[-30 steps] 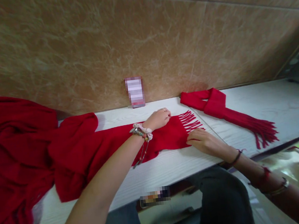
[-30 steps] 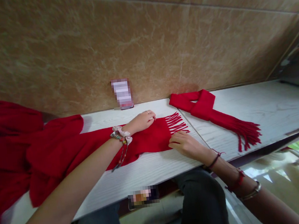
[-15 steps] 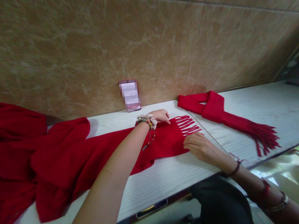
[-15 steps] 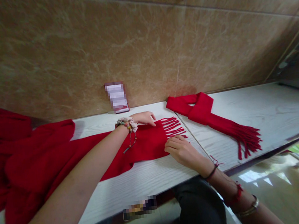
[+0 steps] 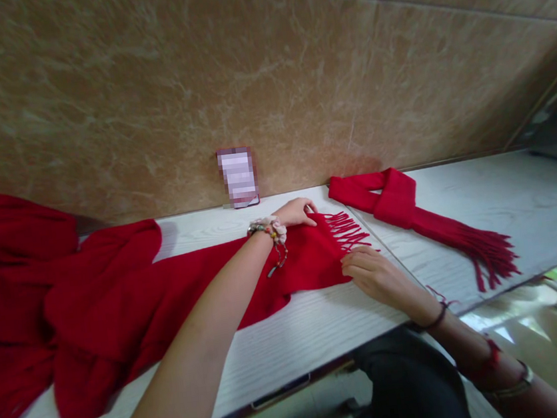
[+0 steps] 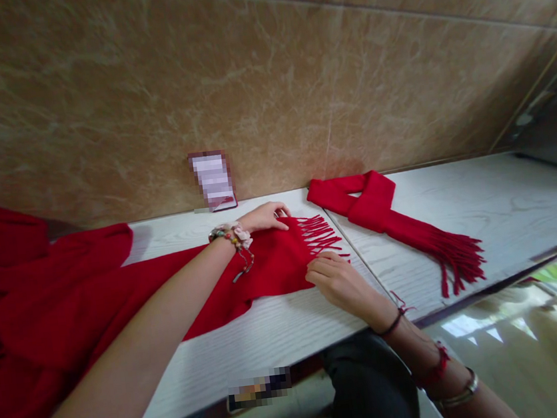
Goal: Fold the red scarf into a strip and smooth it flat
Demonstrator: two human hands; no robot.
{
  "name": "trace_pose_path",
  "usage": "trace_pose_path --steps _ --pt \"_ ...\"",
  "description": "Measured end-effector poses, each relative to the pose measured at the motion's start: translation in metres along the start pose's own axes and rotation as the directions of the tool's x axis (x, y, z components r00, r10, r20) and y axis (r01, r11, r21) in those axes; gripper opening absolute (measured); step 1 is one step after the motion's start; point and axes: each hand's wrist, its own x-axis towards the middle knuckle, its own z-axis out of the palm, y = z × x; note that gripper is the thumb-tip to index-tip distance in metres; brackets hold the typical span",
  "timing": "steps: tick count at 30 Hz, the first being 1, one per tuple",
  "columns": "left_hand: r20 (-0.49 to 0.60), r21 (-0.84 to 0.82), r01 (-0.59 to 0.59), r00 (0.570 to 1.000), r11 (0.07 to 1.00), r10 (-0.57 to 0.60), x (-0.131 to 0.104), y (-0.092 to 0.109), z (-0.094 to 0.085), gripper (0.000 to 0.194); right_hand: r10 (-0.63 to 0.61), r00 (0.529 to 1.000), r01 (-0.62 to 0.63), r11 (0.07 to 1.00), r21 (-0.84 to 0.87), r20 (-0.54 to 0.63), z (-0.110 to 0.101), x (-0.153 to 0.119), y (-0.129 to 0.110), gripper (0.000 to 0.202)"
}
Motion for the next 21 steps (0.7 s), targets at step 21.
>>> trace_pose_path --steps 21 --pt "-0.025 0.415 -0.188 0.976 0.890 0.218 -0.158 0.010 0.029 0.060 0.073 0.997 -0.072 0.996 0.044 -0.006 0.006 -0.005 0.007 0.020"
